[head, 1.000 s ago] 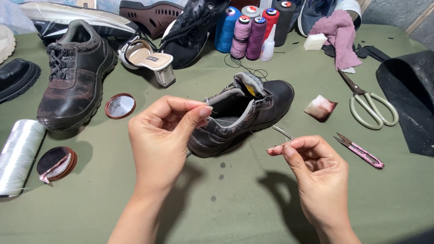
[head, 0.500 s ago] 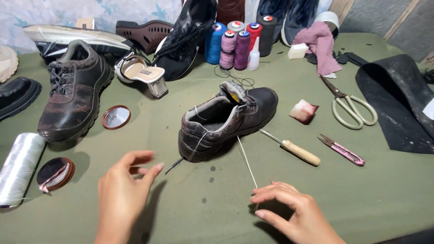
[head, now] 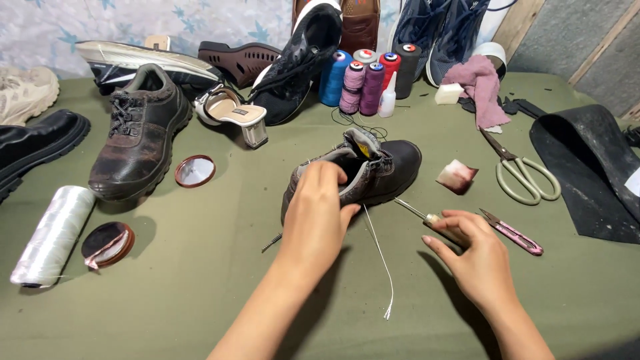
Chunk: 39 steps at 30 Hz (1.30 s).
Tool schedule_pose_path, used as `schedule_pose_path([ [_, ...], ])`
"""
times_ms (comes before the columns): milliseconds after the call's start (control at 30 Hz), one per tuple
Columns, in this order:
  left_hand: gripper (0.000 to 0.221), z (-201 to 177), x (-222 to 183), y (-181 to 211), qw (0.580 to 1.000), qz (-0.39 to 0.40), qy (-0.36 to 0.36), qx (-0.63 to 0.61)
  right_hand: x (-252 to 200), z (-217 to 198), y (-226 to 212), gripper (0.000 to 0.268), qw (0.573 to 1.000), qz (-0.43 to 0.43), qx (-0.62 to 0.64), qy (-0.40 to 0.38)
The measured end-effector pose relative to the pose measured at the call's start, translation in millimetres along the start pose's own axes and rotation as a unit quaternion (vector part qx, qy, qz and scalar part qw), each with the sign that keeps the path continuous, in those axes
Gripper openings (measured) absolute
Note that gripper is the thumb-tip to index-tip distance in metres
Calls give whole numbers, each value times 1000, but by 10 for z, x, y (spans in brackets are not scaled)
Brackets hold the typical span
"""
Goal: Hand-sewing the sole of a leather boot using an awl and thread on a workbench.
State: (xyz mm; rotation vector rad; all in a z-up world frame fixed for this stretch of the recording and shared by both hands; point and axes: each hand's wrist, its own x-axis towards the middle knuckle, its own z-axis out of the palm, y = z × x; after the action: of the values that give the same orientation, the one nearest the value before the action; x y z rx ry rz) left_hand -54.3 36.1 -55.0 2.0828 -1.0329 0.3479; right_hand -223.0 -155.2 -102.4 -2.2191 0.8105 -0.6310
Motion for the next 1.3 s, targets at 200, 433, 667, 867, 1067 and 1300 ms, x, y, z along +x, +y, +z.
schedule_pose_path([
  [200, 62, 324, 261, -219, 996, -12, -50, 79, 165, 155, 344, 39, 993, -28, -108, -39],
  [433, 55, 402, 696, -231, 923, -96, -300, 220, 201, 243, 522, 31, 990, -51, -131, -20],
  [667, 38, 395, 736, -264, 932, 16, -299, 205, 184, 278, 563, 31, 979, -59, -193, -1],
  [867, 26, 298, 738, -305, 929, 14, -313, 198, 110, 211, 467, 27, 984, -60, -164, 17],
  [1067, 31, 123, 787, -155, 921, -29, -357, 151, -437, -24, -253, 30, 990, 120, -51, 59],
  [1300, 42, -16, 960, -84, 904, -56, -401, 140, -753, 91, -536, 31, 994, 90, -59, 36],
])
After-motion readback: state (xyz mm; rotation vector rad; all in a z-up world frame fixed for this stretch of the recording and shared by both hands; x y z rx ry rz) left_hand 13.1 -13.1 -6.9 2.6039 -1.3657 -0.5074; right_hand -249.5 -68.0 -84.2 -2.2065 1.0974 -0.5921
